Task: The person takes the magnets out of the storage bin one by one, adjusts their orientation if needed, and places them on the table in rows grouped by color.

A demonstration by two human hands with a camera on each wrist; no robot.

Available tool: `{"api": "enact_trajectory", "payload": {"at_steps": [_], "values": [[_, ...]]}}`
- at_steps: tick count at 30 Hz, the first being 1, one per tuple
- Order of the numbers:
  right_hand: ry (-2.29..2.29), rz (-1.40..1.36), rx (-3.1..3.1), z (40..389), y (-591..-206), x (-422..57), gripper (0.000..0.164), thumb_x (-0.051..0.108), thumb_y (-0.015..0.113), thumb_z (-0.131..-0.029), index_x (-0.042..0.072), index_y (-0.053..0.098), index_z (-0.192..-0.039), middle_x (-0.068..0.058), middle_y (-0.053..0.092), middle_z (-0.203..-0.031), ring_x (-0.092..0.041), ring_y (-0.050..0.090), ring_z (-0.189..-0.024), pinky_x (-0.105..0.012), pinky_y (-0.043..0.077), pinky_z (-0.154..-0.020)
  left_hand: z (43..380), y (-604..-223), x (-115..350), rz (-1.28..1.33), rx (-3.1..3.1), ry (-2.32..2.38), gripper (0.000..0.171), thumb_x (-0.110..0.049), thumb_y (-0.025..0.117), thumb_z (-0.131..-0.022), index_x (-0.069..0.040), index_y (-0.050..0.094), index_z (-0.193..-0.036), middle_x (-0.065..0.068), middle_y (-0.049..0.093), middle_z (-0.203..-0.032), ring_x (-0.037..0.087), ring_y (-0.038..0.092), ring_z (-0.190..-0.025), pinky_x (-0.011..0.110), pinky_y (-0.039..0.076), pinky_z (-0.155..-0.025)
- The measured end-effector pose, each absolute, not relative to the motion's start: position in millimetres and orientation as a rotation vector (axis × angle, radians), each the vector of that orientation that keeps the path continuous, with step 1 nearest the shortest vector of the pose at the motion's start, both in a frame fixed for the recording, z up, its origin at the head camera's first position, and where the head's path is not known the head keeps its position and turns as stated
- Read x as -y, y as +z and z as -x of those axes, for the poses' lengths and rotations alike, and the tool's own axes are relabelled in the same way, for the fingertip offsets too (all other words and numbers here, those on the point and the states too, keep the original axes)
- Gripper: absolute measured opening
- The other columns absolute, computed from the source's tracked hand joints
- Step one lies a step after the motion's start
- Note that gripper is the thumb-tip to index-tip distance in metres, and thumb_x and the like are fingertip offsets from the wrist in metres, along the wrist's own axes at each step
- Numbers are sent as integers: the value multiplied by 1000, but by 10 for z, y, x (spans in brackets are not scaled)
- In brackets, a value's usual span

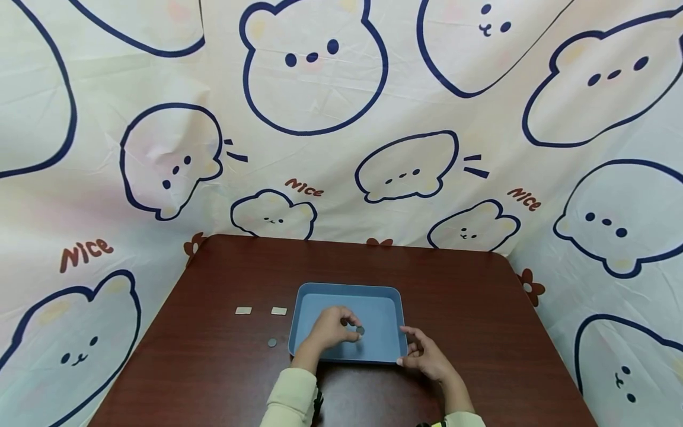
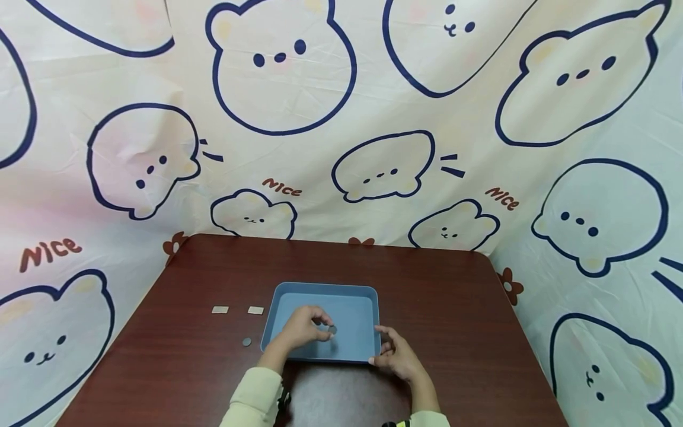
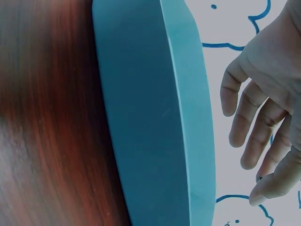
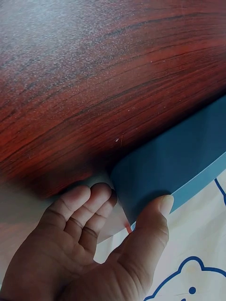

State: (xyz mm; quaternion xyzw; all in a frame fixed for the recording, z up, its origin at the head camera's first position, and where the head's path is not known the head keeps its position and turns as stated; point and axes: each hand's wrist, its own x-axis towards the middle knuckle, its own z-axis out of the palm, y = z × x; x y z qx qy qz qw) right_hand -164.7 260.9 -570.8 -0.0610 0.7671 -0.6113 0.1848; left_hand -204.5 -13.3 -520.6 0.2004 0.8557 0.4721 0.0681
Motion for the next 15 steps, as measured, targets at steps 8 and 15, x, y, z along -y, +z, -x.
{"api": "enact_trajectory", "payload": {"at_steps": [8,15], "values": [[-1721,180,-2160,1648,-5707,-2614,77,-1,74,-77,-3,30,-141,-11,53,-81,-17,50,-59,-30,42,-54,1976,-5175,258,-648,-2621,1443,13,-12,80,-71,-13,72,-81,-6,59,-85,28,56,-87,36,46,-71],[-1739,175,-2139,1649,-5690,-2614,77,-3,74,-75,-5,31,-139,-18,54,-84,-19,51,-60,-31,44,-55,1898,-5169,403,-642,-2692,1465,12,-12,80,-71,-15,71,-80,-6,59,-85,25,54,-85,36,46,-69]]}}
